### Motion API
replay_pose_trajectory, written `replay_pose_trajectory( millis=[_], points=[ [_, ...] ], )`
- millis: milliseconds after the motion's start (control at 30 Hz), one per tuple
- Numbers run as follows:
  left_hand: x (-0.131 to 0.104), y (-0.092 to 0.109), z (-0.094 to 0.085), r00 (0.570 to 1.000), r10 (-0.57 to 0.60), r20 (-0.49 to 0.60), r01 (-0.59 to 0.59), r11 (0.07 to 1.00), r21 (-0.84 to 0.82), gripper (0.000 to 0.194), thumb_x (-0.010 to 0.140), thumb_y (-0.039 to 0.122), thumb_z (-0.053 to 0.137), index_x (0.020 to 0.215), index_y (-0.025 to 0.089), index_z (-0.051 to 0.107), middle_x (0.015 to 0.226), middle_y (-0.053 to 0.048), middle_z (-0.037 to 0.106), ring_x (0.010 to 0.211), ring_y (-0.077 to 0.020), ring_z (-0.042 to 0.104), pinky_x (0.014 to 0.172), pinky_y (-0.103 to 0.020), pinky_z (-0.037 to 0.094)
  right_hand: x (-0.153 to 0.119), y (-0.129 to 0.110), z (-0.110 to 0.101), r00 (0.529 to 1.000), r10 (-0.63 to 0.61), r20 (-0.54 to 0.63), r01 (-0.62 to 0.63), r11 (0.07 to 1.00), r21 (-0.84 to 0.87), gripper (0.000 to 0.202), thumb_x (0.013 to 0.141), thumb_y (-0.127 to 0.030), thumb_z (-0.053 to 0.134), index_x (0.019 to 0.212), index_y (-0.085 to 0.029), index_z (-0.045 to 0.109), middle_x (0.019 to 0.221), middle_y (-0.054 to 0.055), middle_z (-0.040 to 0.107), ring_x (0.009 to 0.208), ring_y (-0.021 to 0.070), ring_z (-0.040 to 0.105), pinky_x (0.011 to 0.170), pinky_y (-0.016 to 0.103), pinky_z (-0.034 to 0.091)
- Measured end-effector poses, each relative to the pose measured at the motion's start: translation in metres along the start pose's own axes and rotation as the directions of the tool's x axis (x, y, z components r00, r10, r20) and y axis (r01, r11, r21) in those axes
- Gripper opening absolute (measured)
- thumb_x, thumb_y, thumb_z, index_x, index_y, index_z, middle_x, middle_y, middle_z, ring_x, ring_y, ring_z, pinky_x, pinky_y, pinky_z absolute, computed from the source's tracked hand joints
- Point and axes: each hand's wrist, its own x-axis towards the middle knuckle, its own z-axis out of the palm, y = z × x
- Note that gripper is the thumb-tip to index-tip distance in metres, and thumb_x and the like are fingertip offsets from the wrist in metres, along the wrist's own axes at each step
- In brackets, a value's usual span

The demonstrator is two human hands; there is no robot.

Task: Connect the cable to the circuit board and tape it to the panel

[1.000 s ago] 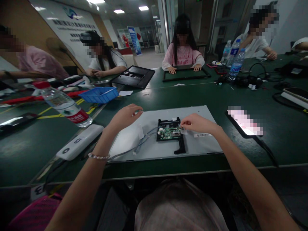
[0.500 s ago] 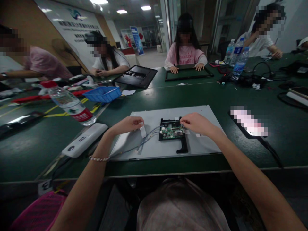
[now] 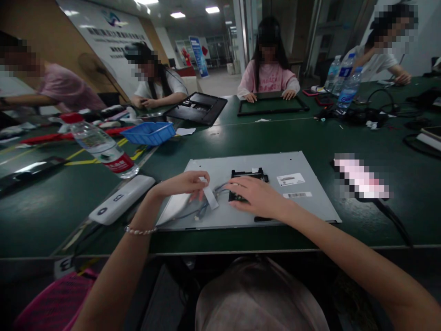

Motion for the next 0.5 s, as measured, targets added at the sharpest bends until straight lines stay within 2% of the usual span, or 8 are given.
replay_pose_trajectory(
  millis=[200, 333, 500],
  points=[
    [-0.002, 0.006, 0.003, 0.989, -0.087, 0.116, 0.089, 0.996, -0.01, 0.02, 0.084, 0.037, 0.047, 0.095, 0.021, 0.043, 0.068, -0.001, 0.069, 0.044, -0.012, 0.059, 0.043, -0.02, 0.039, 0.004, -0.021, 0.013, 0.984, -0.113, 0.138, 0.125, 0.989, -0.082, 0.054, 0.093, -0.043, 0.045, 0.138, -0.014, 0.043, 0.144, 0.015, 0.043, 0.132, 0.0256, 0.039, 0.11, 0.045, 0.03],
    [-0.004, 0.009, 0.005, 0.989, -0.1, 0.108, 0.101, 0.995, -0.012, 0.019, 0.083, 0.037, 0.046, 0.092, 0.022, 0.042, 0.072, -0.002, 0.07, 0.047, -0.0126, 0.06, 0.042, -0.02, 0.035, 0.003, -0.022, 0.02, 0.974, -0.135, 0.18, 0.153, 0.984, -0.094, 0.056, 0.091, -0.044, 0.047, 0.139, -0.014, 0.042, 0.144, 0.015, 0.044, 0.135, 0.0249, 0.036, 0.111, 0.044, 0.029],
    [-0.001, 0.002, 0.005, 0.989, -0.093, 0.116, 0.093, 0.996, 0.006, 0.02, 0.083, 0.037, 0.046, 0.094, 0.021, 0.042, 0.066, 0.0, 0.068, 0.04, -0.0115, 0.055, 0.041, -0.021, 0.037, 0.002, -0.022, 0.023, 0.969, -0.143, 0.199, 0.168, 0.979, -0.115, 0.058, 0.092, -0.048, 0.043, 0.137, -0.012, 0.045, 0.143, 0.015, 0.046, 0.134, 0.0247, 0.037, 0.111, 0.044, 0.028]
  ],
)
